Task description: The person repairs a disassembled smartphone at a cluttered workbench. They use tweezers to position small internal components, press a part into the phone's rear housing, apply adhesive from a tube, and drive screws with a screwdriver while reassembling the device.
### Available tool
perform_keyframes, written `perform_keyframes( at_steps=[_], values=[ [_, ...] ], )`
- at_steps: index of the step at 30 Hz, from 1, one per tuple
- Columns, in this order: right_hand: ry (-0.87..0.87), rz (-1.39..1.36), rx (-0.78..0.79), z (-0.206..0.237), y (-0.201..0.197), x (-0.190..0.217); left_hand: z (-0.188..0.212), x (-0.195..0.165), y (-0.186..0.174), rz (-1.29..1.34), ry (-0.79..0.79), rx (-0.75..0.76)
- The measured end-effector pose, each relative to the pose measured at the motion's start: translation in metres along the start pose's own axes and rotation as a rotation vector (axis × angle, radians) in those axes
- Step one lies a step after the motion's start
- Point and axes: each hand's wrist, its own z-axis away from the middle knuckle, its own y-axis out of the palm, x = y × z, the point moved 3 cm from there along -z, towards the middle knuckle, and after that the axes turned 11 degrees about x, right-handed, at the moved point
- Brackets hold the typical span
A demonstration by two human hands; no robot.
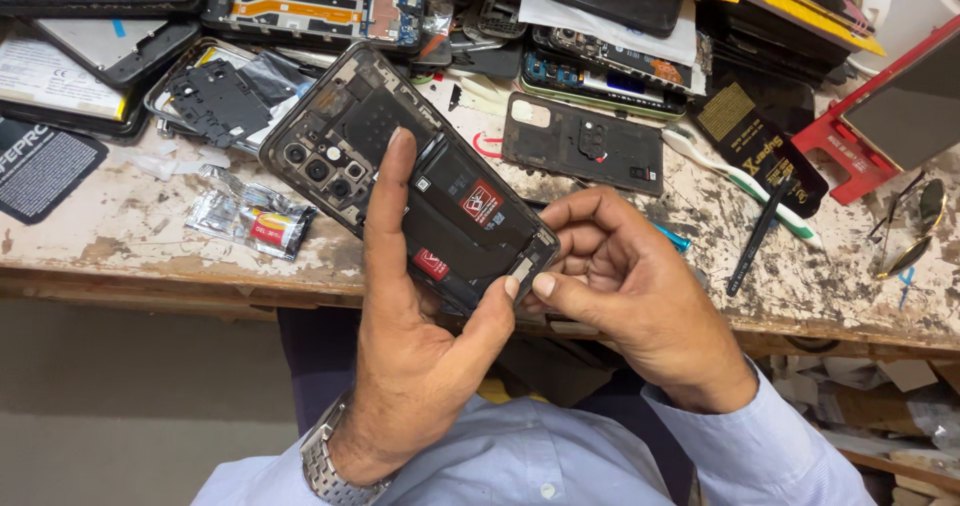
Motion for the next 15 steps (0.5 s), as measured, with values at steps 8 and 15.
perform_keyframes(
  at_steps=[8,15],
  values=[
    [-0.027,0.005,0.014,-0.001,-0.003,-0.004,0.001,0.001,0.004,-0.049,0.010,0.009],
    [-0.002,0.043,-0.012,-0.006,0.004,-0.010,0.006,0.002,-0.007,0.001,-0.006,-0.001]
  ],
)
